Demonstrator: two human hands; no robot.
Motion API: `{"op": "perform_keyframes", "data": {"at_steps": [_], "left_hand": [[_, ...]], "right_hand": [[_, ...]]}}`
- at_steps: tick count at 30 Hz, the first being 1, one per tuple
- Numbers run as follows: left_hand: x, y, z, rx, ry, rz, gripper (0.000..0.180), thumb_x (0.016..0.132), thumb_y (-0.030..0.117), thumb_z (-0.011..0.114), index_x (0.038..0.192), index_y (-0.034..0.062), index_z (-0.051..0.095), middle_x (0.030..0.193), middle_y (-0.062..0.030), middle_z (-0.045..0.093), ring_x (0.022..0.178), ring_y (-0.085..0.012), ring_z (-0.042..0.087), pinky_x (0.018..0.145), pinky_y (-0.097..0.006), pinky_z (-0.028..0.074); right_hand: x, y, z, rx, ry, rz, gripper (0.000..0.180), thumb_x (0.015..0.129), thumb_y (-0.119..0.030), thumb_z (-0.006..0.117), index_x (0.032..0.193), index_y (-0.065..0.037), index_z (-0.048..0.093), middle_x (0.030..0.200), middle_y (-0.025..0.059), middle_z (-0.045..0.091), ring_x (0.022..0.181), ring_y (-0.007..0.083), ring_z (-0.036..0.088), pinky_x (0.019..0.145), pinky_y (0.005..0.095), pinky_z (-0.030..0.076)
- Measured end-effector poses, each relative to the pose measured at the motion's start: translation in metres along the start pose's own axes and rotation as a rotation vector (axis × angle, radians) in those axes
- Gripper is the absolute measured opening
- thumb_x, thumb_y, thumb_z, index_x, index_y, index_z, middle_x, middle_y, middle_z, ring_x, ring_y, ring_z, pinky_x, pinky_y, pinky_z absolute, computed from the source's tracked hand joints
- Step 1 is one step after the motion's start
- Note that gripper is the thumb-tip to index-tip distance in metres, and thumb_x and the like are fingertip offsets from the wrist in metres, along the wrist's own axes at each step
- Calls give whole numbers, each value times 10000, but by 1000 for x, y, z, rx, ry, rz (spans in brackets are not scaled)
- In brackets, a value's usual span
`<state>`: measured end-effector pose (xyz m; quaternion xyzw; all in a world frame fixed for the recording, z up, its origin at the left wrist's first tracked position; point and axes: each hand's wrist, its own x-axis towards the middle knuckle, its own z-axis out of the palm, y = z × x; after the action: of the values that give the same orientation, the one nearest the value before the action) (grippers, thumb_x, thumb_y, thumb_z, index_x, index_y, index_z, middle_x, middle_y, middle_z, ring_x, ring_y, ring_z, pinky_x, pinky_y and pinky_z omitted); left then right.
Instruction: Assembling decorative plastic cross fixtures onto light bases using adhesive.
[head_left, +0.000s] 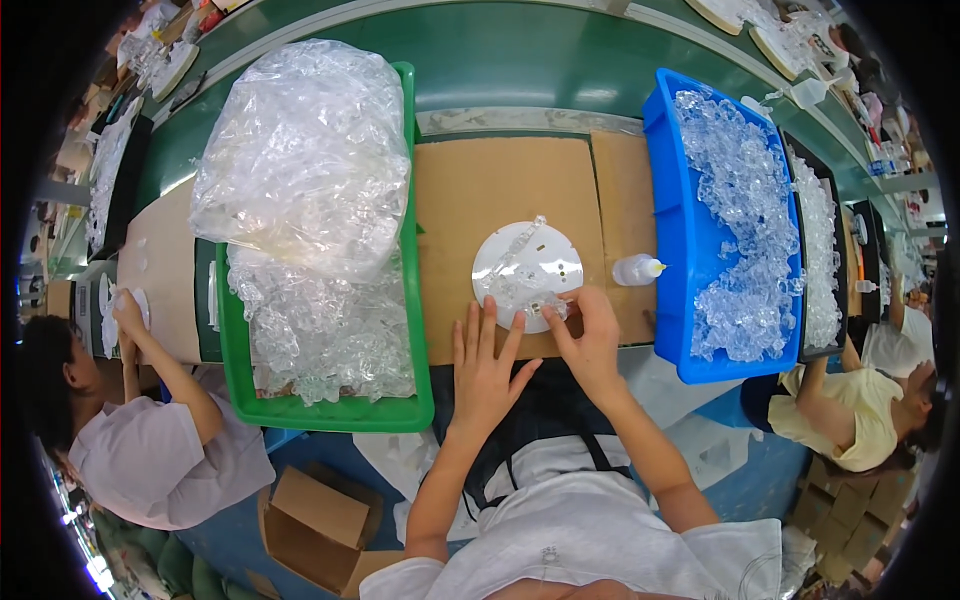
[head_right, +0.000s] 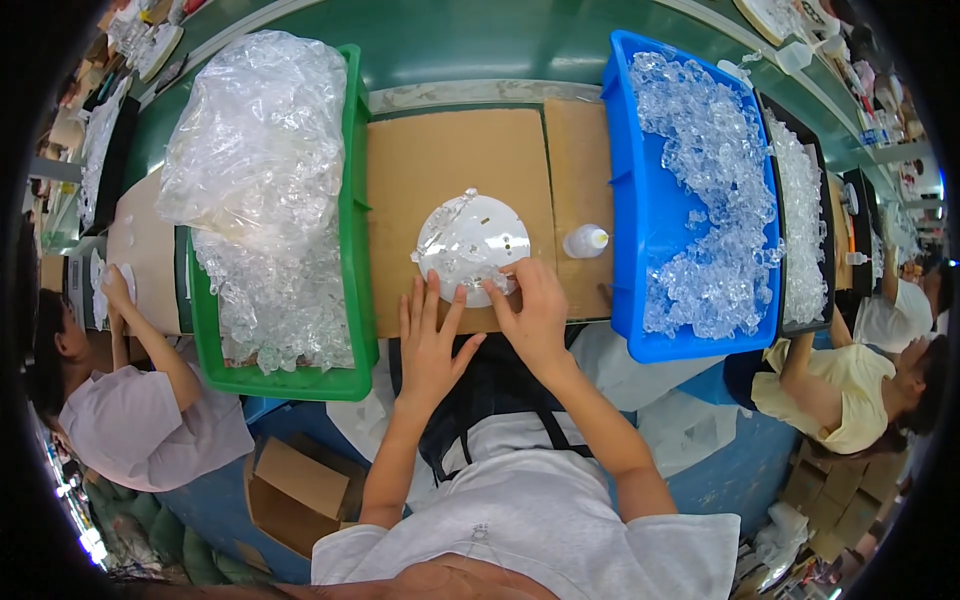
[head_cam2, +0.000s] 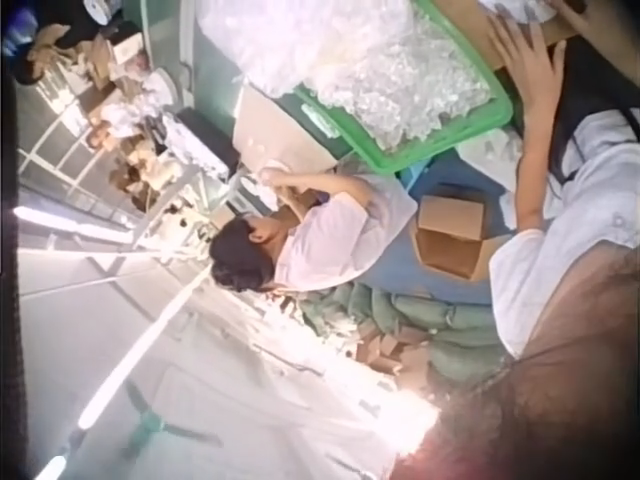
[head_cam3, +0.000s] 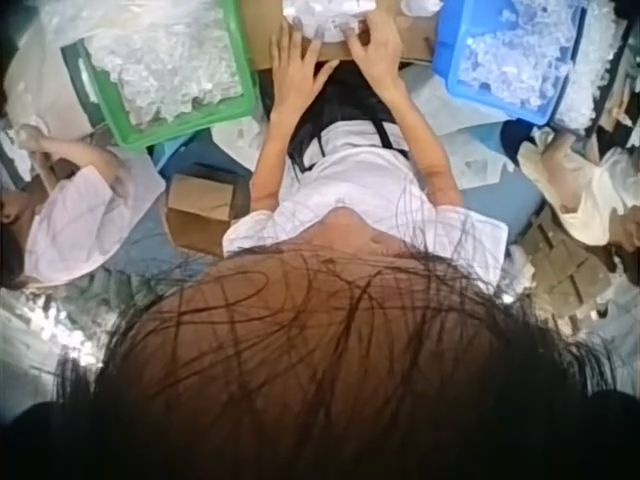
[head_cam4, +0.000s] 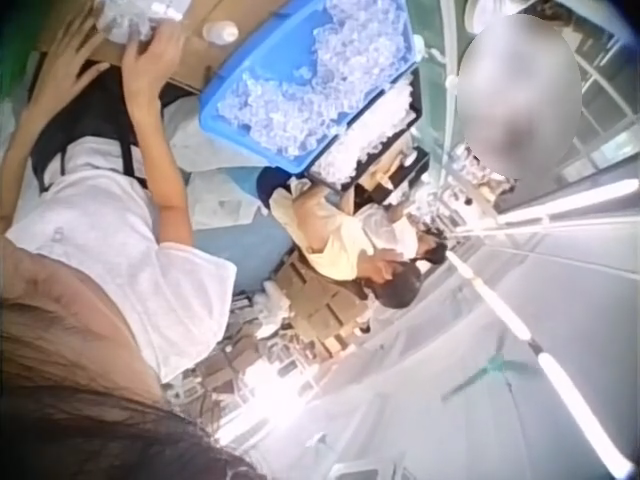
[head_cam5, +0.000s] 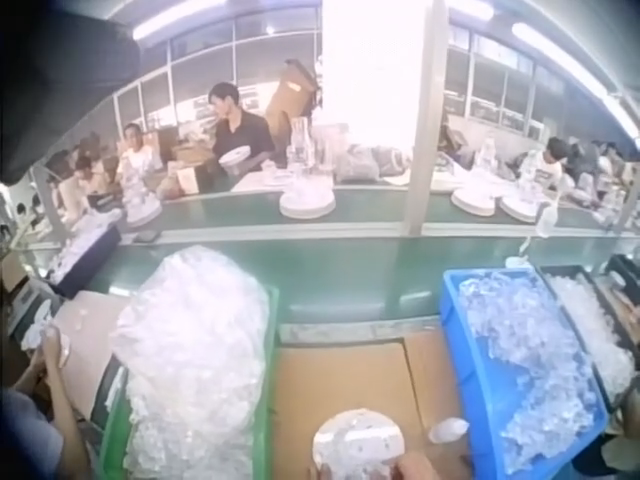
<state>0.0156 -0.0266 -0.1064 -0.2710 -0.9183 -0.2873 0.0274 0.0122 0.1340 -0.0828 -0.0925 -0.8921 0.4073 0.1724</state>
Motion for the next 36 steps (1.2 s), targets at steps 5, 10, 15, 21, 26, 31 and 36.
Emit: {"op": "perform_keyframes", "data": {"at_steps": [5,10,15,21,26,31,36], "left_hand": [[16,9,10,56,43,-82,638,830,331,641,1383,119,405,1464,-221,259,1342,-437,234,1055,-565,225],[29,15,20,91,124,-104,591,838,289,638,1368,128,431,1436,-215,298,1331,-439,247,1052,-564,233],[30,11,15,48,149,-74,534,852,246,626,1348,143,461,1410,-210,332,1323,-439,256,1054,-562,233],[36,16,12,145,244,-28,491,836,196,643,1306,143,513,1262,-201,450,1196,-412,400,997,-519,319],[44,20,19,41,352,-82,448,796,110,683,1231,105,575,823,-105,486,768,-268,468,688,-390,399],[54,15,32,40,382,-64,394,818,115,667,1198,62,578,760,-91,494,708,-258,495,633,-368,417],[56,15,31,63,401,-66,357,836,112,648,1177,36,579,764,-86,504,684,-244,516,595,-347,431]], "right_hand": [[24,15,5,53,16,-41,226,762,-140,708,890,-20,567,801,125,552,760,272,540,660,341,434],[-8,6,-16,196,236,193,281,801,-79,674,1033,-8,531,921,86,576,857,194,560,736,309,442],[-50,22,-27,222,259,201,371,839,-49,634,1163,8,463,1140,124,524,992,203,535,835,307,439],[-13,23,-16,156,406,112,518,841,-61,631,1292,0,385,1290,165,446,1134,266,481,916,343,413],[22,36,-14,109,431,153,528,829,-76,656,1286,-10,398,1265,154,470,1115,259,490,892,334,418],[10,36,-12,222,292,174,447,799,-93,699,1185,-35,480,1101,109,569,918,171,568,737,265,452],[-34,4,-39,217,7,255,448,719,-129,745,1106,-42,537,904,65,651,747,130,618,607,239,470]]}}
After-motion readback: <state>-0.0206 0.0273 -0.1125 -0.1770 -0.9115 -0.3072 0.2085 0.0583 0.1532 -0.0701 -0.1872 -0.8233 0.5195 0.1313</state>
